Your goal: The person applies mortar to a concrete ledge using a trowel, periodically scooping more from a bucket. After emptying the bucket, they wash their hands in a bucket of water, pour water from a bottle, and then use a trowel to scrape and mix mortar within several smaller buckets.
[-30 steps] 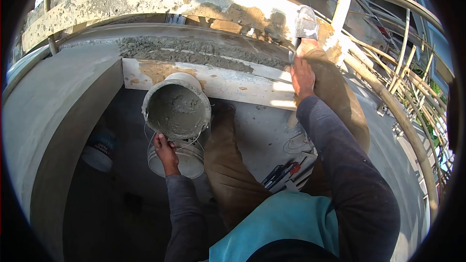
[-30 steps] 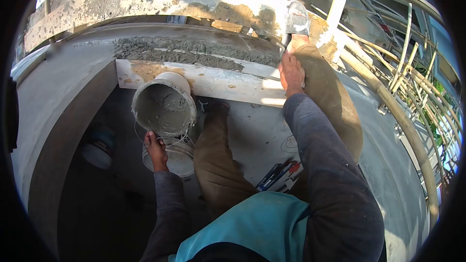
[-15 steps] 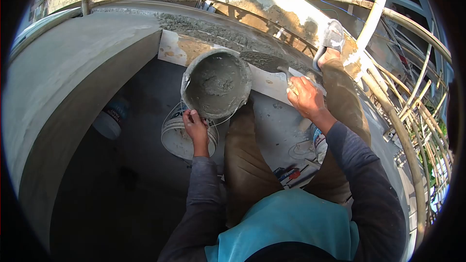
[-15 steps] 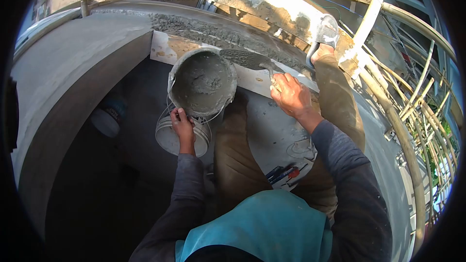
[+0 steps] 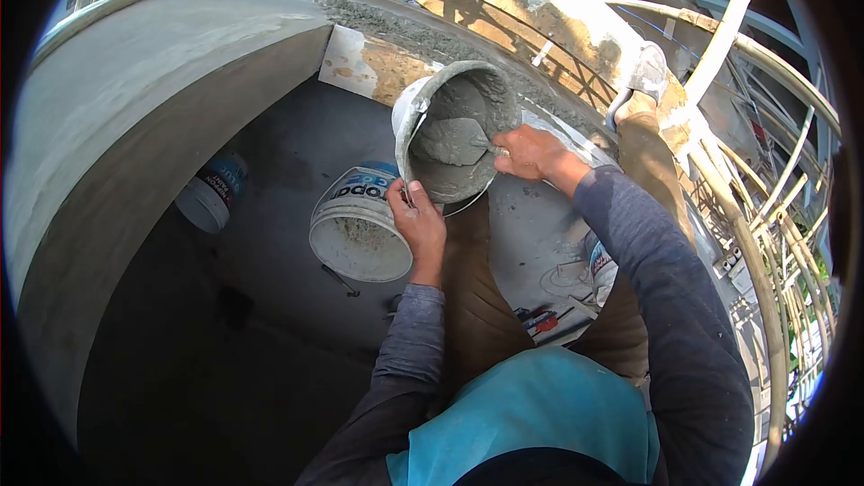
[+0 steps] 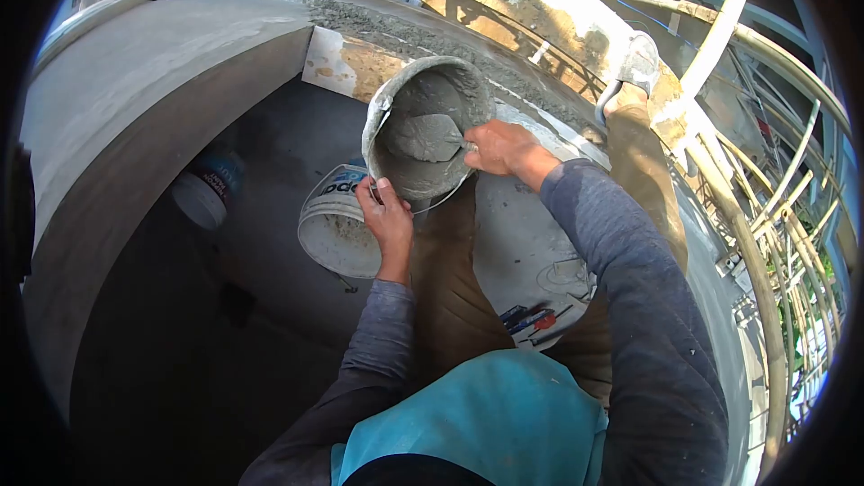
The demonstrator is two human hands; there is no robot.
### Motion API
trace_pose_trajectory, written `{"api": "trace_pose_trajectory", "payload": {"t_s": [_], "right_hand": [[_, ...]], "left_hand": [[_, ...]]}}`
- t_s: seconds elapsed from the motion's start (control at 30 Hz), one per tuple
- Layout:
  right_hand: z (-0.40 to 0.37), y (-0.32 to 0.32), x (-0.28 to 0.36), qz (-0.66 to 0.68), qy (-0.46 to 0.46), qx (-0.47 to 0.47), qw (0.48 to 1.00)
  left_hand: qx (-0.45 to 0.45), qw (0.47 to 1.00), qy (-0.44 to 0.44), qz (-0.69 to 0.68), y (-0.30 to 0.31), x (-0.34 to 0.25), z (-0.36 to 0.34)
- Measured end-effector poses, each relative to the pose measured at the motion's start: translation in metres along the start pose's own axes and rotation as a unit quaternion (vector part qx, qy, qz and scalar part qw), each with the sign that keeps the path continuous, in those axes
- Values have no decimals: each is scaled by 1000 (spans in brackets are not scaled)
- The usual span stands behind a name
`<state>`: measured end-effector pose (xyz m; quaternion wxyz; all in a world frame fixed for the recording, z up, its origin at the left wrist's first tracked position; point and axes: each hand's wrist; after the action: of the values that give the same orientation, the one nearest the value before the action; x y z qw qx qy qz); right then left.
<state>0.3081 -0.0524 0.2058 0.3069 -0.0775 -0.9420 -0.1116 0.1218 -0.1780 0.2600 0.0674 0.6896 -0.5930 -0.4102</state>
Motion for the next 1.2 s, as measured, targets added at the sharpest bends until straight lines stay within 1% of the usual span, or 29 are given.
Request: {"api": "trace_pose_trajectory", "payload": {"t_s": [0.03,0.07,0.13,0.17,0.2,0.23,0.37,0.4,0.47,0.5,0.53,0.6,0.63,0.67,0.73,0.77,0.83,0.87,0.93,0.97,1.0,1.03,1.07,1.1,1.13,1.2], "right_hand": [[-6,10,-4,2,21,13,1000],[-9,10,-13,2,25,14,1000],[-15,14,-25,21,66,17,997],[-14,11,-29,49,72,8,996],[-14,10,-28,48,61,3,997],[-8,4,-28,71,81,-19,994],[-8,-9,-39,181,123,-93,971],[-13,-9,-45,182,118,-101,971],[-20,-10,-63,243,86,-179,950],[-17,-15,-82,246,73,-206,944],[-17,-15,-98,248,68,-209,943],[-18,-13,-131,277,-7,-278,920],[-20,-7,-143,266,-42,-299,915],[-21,-4,-157,269,-47,-299,914],[-22,-1,-178,232,-136,-363,892],[-22,-2,-186,236,-137,-364,891],[-22,-10,-199,141,-186,-434,870],[-20,-19,-205,143,-186,-432,871],[-9,-43,-215,30,-163,-521,837],[-3,-53,-217,-26,-175,-512,841],[7,-61,-216,-25,-173,-509,843],[17,-66,-212,-30,-202,-416,886],[26,-70,-209,-35,-229,-319,919],[26,-59,-196,-21,-212,-246,945],[17,-50,-176,-18,-214,-244,946],[-7,-27,-138,89,-166,-330,925]], "left_hand": [[-10,1000,-4,3,3,1,3],[-14,1000,-5,5,7,1,8],[-36,999,-8,-8,11,0,18],[-30,1000,-6,-8,16,8,24],[-33,999,-9,-22,23,21,38],[-35,999,-14,-39,27,30,54],[25,997,64,-31,56,50,86],[33,997,60,-30,59,54,92],[42,996,73,-22,63,62,103],[47,996,72,-19,64,66,106],[43,996,75,-19,65,69,108],[45,996,81,-15,65,75,110],[37,996,78,-14,65,75,110],[29,997,73,-14,65,75,109],[26,997,77,-11,64,70,106],[25,996,83,-11,64,69,106],[24,996,90,-9,63,69,106],[27,996,88,-6,64,70,106],[24,996,88,-4,66,73,107],[26,996,87,-9,66,75,108],[27,996,87,-14,67,76,108],[23,996,89,-14,67,74,106],[23,995,95,-10,65,71,104],[25,995,99,-5,63,68,104],[25,995,101,-2,66,67,103],[30,994,104,-4,65,66,103]]}}
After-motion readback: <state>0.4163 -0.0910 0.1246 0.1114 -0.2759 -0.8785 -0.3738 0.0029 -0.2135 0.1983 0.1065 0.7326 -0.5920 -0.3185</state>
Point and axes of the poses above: each hand's wrist, its own z-axis towards the middle knuckle, its own y-axis out of the back of the hand, x = y × z, and after that the axes turned 7 degrees about z, right-handed
